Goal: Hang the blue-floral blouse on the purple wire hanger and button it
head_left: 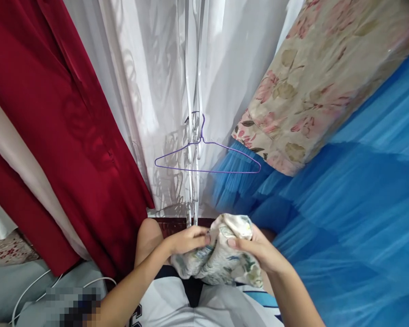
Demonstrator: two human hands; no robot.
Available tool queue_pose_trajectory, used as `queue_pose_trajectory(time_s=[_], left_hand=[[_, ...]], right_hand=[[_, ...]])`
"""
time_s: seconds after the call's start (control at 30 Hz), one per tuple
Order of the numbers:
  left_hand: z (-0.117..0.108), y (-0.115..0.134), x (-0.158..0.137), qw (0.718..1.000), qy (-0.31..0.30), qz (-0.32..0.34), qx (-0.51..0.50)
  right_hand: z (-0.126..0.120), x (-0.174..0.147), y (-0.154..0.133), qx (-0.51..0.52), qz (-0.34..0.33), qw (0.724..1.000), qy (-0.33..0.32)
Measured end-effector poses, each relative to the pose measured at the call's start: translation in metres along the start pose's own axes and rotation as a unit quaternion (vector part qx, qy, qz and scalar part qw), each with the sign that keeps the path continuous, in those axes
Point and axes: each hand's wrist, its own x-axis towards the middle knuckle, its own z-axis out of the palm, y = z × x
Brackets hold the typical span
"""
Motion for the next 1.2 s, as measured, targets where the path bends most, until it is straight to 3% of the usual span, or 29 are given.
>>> queue_pose_trajectory(time_s=[0.1, 0.2, 0.33, 0.4, 0.5, 0.57, 0.63, 0.8, 0.9, 1.0, 1.1, 1.2], left_hand=[[-0.026, -0.013, -0.029, 0.992, -0.038, -0.067, 0.099], [-0.079, -0.009, -0.049, 0.962, 0.082, -0.034, 0.26], [-0.162, 0.016, -0.057, 0.856, 0.248, 0.021, 0.452], [-0.193, 0.03, -0.054, 0.816, 0.298, 0.021, 0.495], [-0.216, 0.053, -0.043, 0.79, 0.361, 0.066, 0.492], [-0.217, 0.069, -0.031, 0.784, 0.387, 0.119, 0.471], [-0.208, 0.084, -0.017, 0.787, 0.39, 0.153, 0.454], [-0.17, 0.108, 0.02, 0.78, 0.379, 0.176, 0.466], [-0.158, 0.11, 0.03, 0.778, 0.394, 0.174, 0.457], [-0.157, 0.106, 0.029, 0.79, 0.379, 0.187, 0.444], [-0.159, 0.106, 0.025, 0.797, 0.367, 0.202, 0.435], [-0.16, 0.11, 0.022, 0.796, 0.365, 0.191, 0.443]], right_hand=[[-0.024, 0.007, -0.017, -0.041, -0.027, 0.995, 0.083], [-0.047, 0.032, -0.032, -0.116, -0.079, 0.976, 0.164], [-0.049, 0.082, -0.049, -0.262, -0.171, 0.941, 0.131], [-0.041, 0.109, -0.054, -0.339, -0.226, 0.906, 0.114], [-0.031, 0.144, -0.054, -0.448, -0.242, 0.848, 0.15], [-0.029, 0.159, -0.05, -0.51, -0.212, 0.817, 0.167], [-0.027, 0.166, -0.043, -0.539, -0.197, 0.804, 0.153], [-0.014, 0.149, -0.028, -0.457, -0.231, 0.856, 0.069], [-0.016, 0.124, -0.028, -0.402, -0.257, 0.877, 0.062], [-0.037, 0.102, -0.032, -0.338, -0.29, 0.889, 0.109], [-0.069, 0.095, -0.044, -0.286, -0.322, 0.875, 0.219], [-0.097, 0.096, -0.068, -0.329, -0.268, 0.87, 0.25]])
